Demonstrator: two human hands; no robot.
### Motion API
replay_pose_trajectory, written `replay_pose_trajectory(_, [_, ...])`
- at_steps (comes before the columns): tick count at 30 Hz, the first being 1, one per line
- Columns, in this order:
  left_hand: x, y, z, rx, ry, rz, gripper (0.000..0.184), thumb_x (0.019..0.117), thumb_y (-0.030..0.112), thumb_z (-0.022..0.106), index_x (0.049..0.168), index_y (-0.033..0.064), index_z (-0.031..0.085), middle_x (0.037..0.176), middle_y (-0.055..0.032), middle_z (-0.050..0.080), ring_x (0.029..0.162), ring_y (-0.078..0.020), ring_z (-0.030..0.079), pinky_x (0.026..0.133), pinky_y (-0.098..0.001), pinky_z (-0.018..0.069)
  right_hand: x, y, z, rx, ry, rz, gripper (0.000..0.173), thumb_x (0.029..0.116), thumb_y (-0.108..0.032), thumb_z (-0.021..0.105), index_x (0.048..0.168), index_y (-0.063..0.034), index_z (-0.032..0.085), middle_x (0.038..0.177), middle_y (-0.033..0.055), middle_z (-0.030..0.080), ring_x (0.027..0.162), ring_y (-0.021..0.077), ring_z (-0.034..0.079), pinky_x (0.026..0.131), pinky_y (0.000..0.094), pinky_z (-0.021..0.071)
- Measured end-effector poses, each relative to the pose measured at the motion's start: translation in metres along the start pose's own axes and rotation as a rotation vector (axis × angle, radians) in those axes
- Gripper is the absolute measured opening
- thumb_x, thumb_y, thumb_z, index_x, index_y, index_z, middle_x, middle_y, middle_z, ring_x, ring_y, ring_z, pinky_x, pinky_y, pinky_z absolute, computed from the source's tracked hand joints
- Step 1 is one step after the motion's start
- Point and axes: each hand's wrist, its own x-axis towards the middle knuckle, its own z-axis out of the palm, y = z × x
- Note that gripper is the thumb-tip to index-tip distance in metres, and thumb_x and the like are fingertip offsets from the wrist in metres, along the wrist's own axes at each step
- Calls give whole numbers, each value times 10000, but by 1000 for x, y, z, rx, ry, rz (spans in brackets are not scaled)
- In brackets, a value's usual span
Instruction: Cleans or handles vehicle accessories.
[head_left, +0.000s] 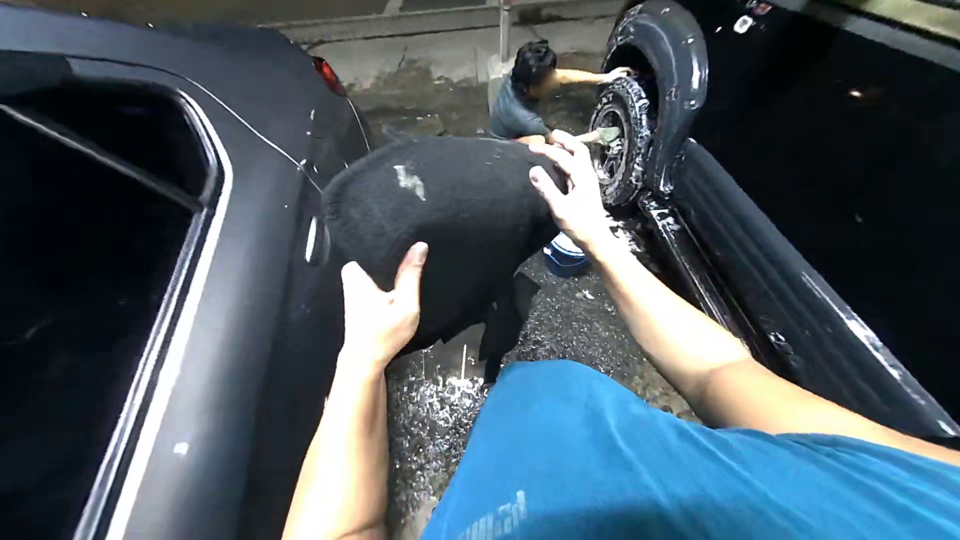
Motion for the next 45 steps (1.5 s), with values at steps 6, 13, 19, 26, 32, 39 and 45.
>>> replay_pose_trajectory(6, [16,-12,6,162,-272,170,167,1023,184,617,1091,44,678,935,-23,712,891,-10,685,821,-218,575,31,7,60,201,-352,-66,194,995,-216,665,1061,-54,746,1029,45,736,959,84,696,890,290,585])
replay_pose_trajectory(13, [16,-9,-6,336,-385,133,176,1013,190,597,1007,45,696,843,-21,700,794,1,669,727,-185,545,32,97,121,204,-794,539,469,1084,-432,476,1186,-34,704,1133,122,708,1031,202,681,923,422,562])
replay_pose_trajectory(19, [11,-7,-25,415,-314,-67,206,1005,229,623,1107,62,686,973,25,714,918,56,664,839,-185,565,22,117,132,684,-1207,945,638,1060,-627,303,1244,-113,633,1031,68,711,926,170,704,792,389,606])
replay_pose_trajectory(26, [14,-28,-46,556,182,-444,365,952,384,724,1190,125,626,1050,90,706,957,28,689,887,-236,594,66,114,103,943,-941,594,378,1111,-334,390,1163,-23,598,1059,89,724,984,171,723,891,385,617])
replay_pose_trajectory(32, [6,-57,12,1023,472,-158,540,973,364,709,1373,27,576,1377,-166,572,1243,-229,574,1004,-351,497,81,76,103,660,-802,215,379,1077,-285,500,777,-90,624,667,-10,619,615,59,626,578,276,537])
replay_pose_trajectory(39, [15,-103,106,510,418,-279,273,944,182,757,1184,52,755,1104,-62,667,826,-54,621,697,-170,531,77,56,98,652,-816,-39,351,1070,-212,535,764,-75,638,634,-19,599,566,34,580,536,239,488])
replay_pose_trajectory(45, [21,-109,124,359,376,-298,119,1022,88,590,993,9,674,928,-48,633,762,-68,592,681,-213,521,79,72,80,536,-802,-115,361,1067,-236,544,748,-86,620,610,-26,565,535,33,546,502,238,450])
